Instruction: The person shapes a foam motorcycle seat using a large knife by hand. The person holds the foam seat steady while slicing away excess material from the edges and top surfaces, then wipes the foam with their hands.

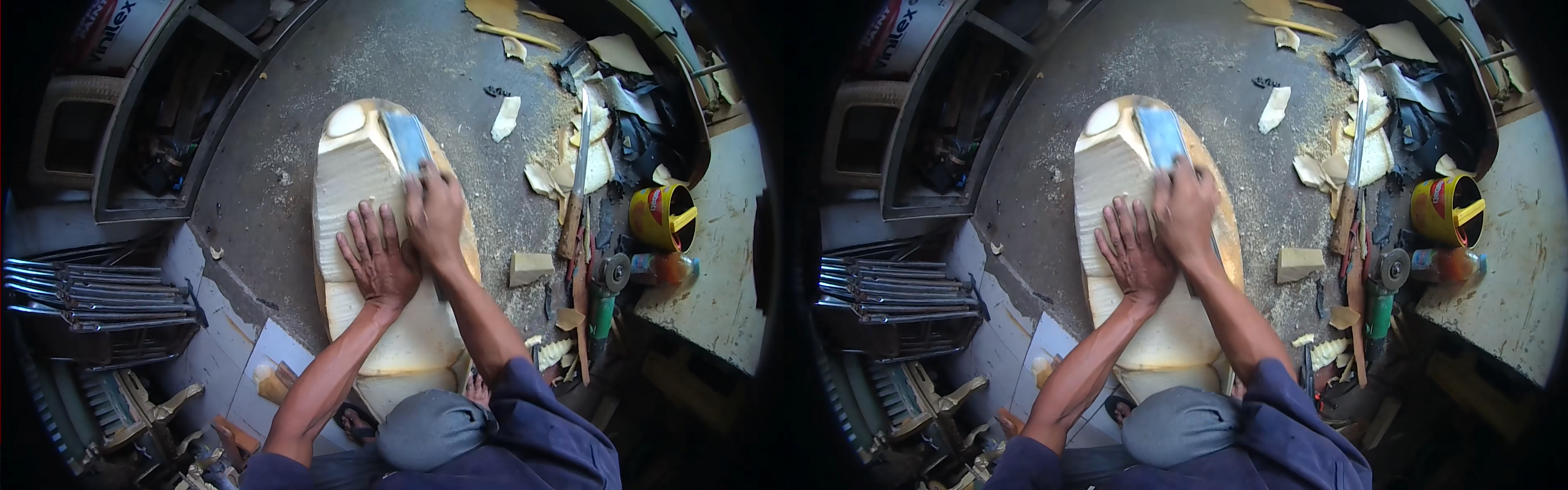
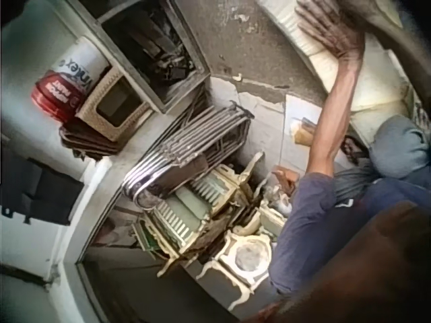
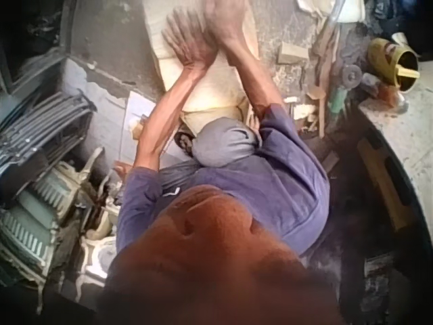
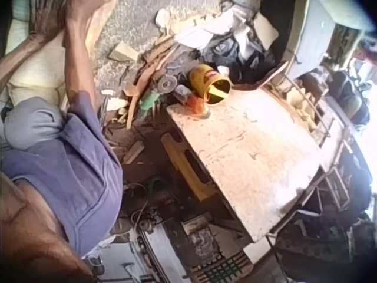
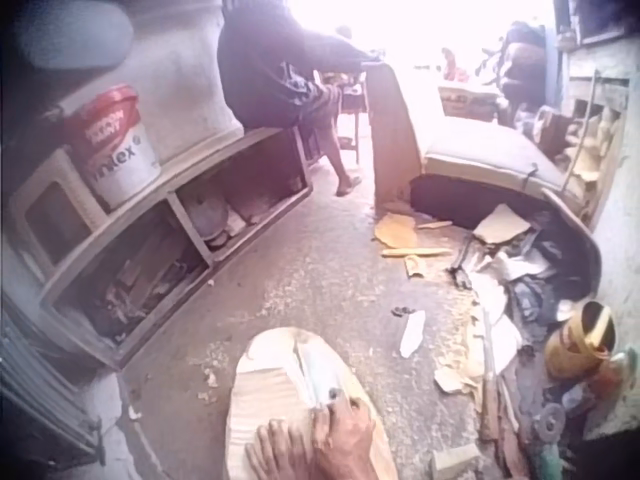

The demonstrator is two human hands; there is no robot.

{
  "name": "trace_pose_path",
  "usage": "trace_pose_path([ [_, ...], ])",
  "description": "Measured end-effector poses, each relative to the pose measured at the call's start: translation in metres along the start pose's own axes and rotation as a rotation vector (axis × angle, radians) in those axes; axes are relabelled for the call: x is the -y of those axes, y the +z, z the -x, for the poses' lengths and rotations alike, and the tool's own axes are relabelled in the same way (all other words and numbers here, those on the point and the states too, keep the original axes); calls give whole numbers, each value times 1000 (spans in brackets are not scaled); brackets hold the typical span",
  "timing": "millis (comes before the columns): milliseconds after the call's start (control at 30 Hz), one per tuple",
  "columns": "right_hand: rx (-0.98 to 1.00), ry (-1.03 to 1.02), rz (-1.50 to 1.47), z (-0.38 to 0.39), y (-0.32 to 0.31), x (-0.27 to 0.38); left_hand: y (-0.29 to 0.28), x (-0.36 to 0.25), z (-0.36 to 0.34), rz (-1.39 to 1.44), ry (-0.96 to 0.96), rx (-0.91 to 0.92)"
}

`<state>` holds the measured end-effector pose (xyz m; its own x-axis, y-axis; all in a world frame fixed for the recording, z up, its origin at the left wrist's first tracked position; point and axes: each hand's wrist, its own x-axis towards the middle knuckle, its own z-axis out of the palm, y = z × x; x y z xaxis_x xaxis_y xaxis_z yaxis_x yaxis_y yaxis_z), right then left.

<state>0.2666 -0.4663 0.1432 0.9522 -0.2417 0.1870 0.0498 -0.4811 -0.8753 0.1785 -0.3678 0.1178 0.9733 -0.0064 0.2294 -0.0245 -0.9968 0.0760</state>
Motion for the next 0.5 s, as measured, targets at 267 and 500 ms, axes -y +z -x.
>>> trace_pose_path([
  [267, 37, 100, -42, -13, 4, 8, 7, 0, -4, -49, 26, -38],
  [500, 14, 29, 106, 78, -52, -37, -3, -1, -6, -11, 37, -59],
])
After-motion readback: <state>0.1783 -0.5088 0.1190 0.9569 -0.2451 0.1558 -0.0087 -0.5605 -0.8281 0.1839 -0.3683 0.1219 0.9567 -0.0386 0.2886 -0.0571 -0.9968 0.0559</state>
